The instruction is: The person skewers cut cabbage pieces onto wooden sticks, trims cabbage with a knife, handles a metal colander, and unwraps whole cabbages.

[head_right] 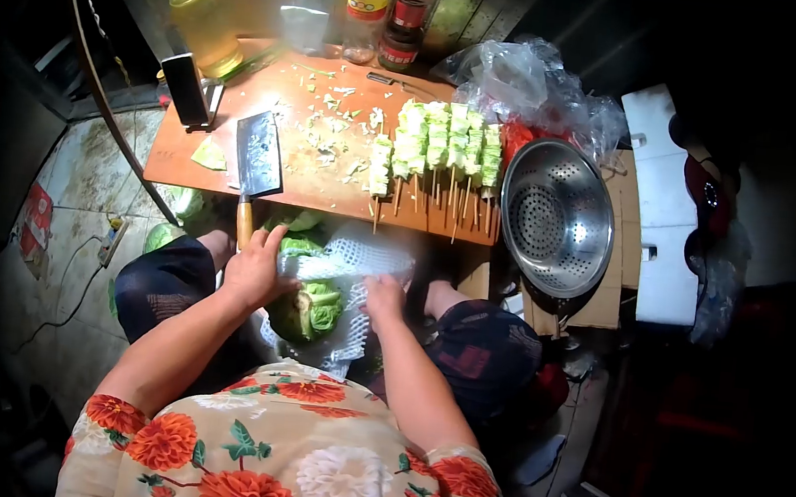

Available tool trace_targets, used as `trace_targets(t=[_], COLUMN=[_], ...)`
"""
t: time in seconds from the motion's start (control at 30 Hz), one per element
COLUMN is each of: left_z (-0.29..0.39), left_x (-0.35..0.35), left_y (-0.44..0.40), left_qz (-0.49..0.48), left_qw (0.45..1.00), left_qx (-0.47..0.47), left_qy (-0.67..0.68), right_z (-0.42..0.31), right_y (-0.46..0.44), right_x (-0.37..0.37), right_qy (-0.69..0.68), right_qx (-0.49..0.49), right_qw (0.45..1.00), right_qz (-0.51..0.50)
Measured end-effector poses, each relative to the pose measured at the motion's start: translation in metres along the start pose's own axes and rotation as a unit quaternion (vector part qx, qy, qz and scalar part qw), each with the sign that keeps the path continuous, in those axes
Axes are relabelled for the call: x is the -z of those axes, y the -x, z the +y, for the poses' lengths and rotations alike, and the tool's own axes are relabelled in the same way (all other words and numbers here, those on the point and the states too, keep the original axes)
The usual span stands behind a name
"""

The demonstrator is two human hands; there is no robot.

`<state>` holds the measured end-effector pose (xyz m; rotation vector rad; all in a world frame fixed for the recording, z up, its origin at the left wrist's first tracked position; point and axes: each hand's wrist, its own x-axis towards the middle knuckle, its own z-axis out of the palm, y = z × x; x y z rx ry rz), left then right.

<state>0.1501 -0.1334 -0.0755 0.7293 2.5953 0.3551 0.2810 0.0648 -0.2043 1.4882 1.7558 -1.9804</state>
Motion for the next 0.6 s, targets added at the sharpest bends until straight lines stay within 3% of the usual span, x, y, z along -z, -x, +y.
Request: trace_targets(t=[0.07, 0.17, 0.23, 0.3, 0.37, 0.43, 0.5, 0.6], left_z=[0.001, 0.001, -0.002, -0.004, -0.016, -0.018, -0.029, -0.026], left_x=[-0.009, -0.018, -0.026, -0.025, -0.033, -0.033, -0.06, -0.067], left_y=[0.003, 0.007, 0.004, 0.001, -0.006, -0.008, -0.011, -0.016], left_qz=[-0.002, 0.018, -0.059, -0.033, -0.049, -0.076, -0.032, -0.07], left_qw=[1.0, 1.0, 0.996, 0.994, 0.99, 0.976, 0.955, 0.952], left_qx=[-0.004, -0.011, 0.037, 0.065, 0.065, 0.096, 0.081, 0.063], left_qy=[-0.007, 0.005, 0.062, 0.086, 0.114, 0.179, 0.284, 0.292], right_z=[-0.02, 0.001, -0.026, -0.049, -0.018, -0.023, -0.017, 0.005], right_y=[0.01, -0.016, 0.003, 0.024, -0.002, 0.026, 0.036, 0.025], right_x=[-0.005, -0.009, -0.013, -0.016, -0.022, -0.032, -0.04, -0.044], right_qy=[0.1, 0.288, 0.386, 0.329, 0.304, 0.247, 0.206, 0.186], right_qx=[-0.01, 0.178, 0.171, 0.139, 0.108, 0.136, 0.131, 0.099], right_qw=[0.993, 0.925, 0.891, 0.923, 0.943, 0.957, 0.97, 0.977], right_qz=[0.068, 0.174, 0.168, 0.141, 0.087, 0.071, -0.003, -0.022])
